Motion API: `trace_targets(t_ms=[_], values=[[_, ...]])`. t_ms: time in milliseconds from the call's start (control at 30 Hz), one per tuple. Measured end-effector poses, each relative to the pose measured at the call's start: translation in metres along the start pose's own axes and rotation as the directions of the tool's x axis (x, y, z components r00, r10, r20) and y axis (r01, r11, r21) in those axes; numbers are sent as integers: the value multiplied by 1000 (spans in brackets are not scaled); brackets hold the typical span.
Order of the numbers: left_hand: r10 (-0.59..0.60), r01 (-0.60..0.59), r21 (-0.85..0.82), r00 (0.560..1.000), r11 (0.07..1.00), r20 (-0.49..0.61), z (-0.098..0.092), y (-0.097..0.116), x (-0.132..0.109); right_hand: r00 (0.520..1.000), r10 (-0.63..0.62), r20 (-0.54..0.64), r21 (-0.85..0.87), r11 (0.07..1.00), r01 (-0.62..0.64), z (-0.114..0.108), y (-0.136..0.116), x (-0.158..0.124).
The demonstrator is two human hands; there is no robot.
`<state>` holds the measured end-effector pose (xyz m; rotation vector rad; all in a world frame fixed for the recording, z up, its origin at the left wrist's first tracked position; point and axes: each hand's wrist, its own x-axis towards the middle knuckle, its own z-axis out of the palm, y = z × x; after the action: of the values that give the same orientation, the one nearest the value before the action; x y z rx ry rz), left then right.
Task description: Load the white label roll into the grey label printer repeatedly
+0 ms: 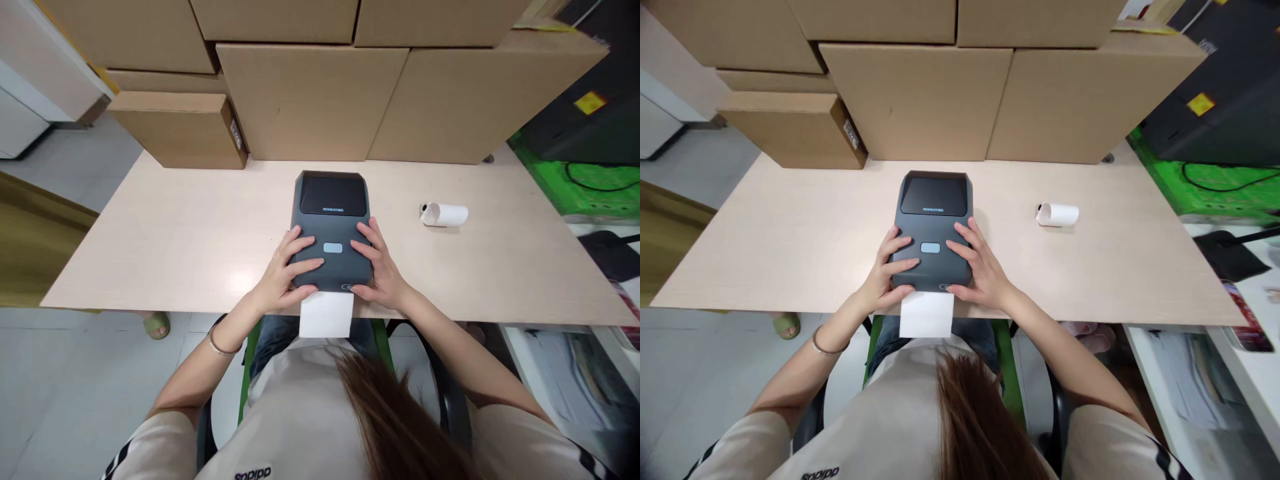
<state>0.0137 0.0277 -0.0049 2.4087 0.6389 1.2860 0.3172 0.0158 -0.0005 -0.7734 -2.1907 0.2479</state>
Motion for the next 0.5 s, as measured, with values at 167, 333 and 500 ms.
trace_targets(t_ms=[167, 333, 500], values=[[147, -144, 100, 989, 985, -29, 6, -2, 2, 989, -50, -137, 37, 998, 55, 13, 2, -5], [115, -113, 116, 993, 987, -10, 1, 5, 4, 990, -23, -137, 15, 1000, 25, 13, 0, -8], [76, -77, 144, 997, 987, 11, -13, 20, 15, 989, -13, -147, -112, 994, -4, -2, -10, 0]])
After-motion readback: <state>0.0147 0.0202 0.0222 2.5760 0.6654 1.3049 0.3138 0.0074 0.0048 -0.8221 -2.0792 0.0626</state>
